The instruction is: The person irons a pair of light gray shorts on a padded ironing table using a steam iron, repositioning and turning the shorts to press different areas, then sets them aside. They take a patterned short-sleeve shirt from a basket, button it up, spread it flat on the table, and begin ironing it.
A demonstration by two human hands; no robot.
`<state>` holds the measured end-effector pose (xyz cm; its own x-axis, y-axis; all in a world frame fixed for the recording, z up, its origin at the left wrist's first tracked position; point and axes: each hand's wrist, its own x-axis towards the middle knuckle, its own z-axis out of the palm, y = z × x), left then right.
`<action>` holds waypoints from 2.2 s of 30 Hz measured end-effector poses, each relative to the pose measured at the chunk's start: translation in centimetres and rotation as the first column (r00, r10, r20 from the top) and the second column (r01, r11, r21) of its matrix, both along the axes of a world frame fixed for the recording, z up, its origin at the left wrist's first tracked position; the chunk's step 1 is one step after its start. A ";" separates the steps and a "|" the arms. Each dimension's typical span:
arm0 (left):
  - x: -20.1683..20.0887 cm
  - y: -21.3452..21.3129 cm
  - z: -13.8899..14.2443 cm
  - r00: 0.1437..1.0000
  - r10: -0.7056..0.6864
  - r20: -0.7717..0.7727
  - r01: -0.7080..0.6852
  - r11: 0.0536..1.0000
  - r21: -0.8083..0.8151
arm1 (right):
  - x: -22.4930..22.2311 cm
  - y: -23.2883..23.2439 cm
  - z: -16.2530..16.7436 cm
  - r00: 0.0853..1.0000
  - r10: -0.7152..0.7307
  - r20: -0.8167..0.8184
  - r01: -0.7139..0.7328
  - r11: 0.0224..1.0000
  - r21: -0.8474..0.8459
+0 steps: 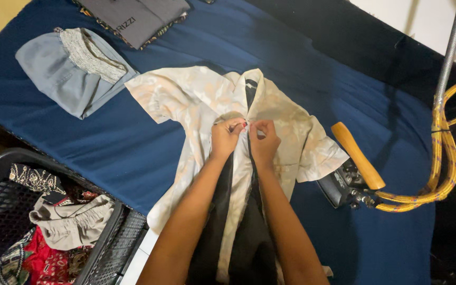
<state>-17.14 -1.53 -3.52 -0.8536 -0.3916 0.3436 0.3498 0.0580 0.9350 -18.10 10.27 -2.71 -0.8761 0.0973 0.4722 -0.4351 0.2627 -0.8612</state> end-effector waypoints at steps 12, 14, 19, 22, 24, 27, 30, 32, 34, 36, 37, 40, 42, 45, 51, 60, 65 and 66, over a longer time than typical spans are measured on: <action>1.0 -0.1 0.8 0.998 0.053 -0.020 -0.056 0.981 -0.186 | 0.3 0.4 0.4 0.996 0.082 0.037 -0.079 0.995 -0.064; 0.9 -0.1 0.9 1.000 0.030 -0.003 -0.031 0.992 -0.119 | 0.6 0.2 0.8 0.998 0.042 -0.053 -0.042 0.999 -0.006; 0.6 -0.1 0.5 0.998 0.055 0.011 -0.055 0.998 0.001 | 1.2 -0.4 1.4 0.998 0.036 0.051 -0.033 0.998 -0.046; 0.2 0.0 0.4 0.998 0.059 0.016 -0.059 0.998 0.006 | 1.0 -0.6 0.8 0.997 0.074 0.021 -0.071 0.991 -0.112; 0.1 -0.1 0.7 0.999 -0.046 -0.004 0.046 0.995 0.091 | 0.3 -0.4 0.1 0.991 0.129 0.030 -0.117 0.959 -0.259; 0.2 -0.7 1.3 0.991 -0.128 -0.034 0.128 0.992 -0.006 | -3.0 1.7 -0.1 0.799 0.431 0.419 -0.112 0.791 -0.601; 0.5 -1.4 2.5 0.992 -0.065 -0.106 0.015 0.908 -0.418 | -5.5 3.8 0.3 0.623 0.536 0.569 -0.166 0.802 -0.573; 0.4 -1.5 3.4 0.994 0.014 -0.108 -0.077 0.788 -0.611 | -6.1 4.1 0.8 0.606 0.547 0.578 -0.216 0.812 -0.542; 0.0 -1.6 4.2 0.990 0.133 -0.038 -0.121 0.703 -0.701 | -6.1 4.3 1.1 0.707 0.473 0.525 -0.259 0.865 -0.431; -0.1 -2.3 4.4 0.981 0.176 0.083 -0.062 0.686 -0.725 | -5.0 3.9 1.9 0.877 0.324 0.355 -0.251 0.939 -0.236; 0.1 -2.8 4.2 0.969 0.201 0.145 -0.031 0.676 -0.736 | -4.4 4.1 2.4 0.906 0.244 0.347 -0.253 0.967 -0.020; 1.4 -4.8 3.1 0.951 0.199 0.236 0.049 0.658 -0.752 | -2.2 5.7 3.3 0.934 0.112 0.339 -0.266 0.852 0.451; 2.7 -5.6 2.3 0.925 0.188 0.330 0.114 0.691 -0.714 | -1.4 6.8 3.0 0.881 0.127 0.457 -0.383 0.759 0.527; 4.0 -5.7 1.9 0.929 0.284 0.236 -0.013 0.664 -0.747 | -1.4 8.0 1.8 0.896 0.269 0.354 -0.420 0.771 0.478; 3.9 -4.4 3.1 0.915 0.404 0.018 -0.217 0.529 -0.820 | -2.4 9.1 -0.1 0.609 0.455 0.649 -0.487 0.861 -0.146; 1.7 -4.4 3.9 0.934 0.330 -0.135 -0.256 0.357 -0.898 | -1.2 8.5 -1.3 0.710 0.480 0.516 -0.451 0.872 -0.189; 3.6 -3.2 4.1 0.987 0.157 -0.023 -0.111 0.580 -0.807 | -0.3 8.0 -0.4 0.701 0.489 0.520 -0.359 0.871 -0.335; 4.1 -2.9 4.1 0.992 0.127 0.019 -0.064 0.614 -0.786 | -0.1 7.8 -0.1 0.697 0.492 0.521 -0.338 0.867 -0.367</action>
<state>-13.07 -4.38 0.61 -0.8598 -0.0816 0.5040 0.2389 0.8081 0.5384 -18.19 18.05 -2.80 -0.9423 -0.3093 -0.1280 0.1522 -0.0554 -0.9868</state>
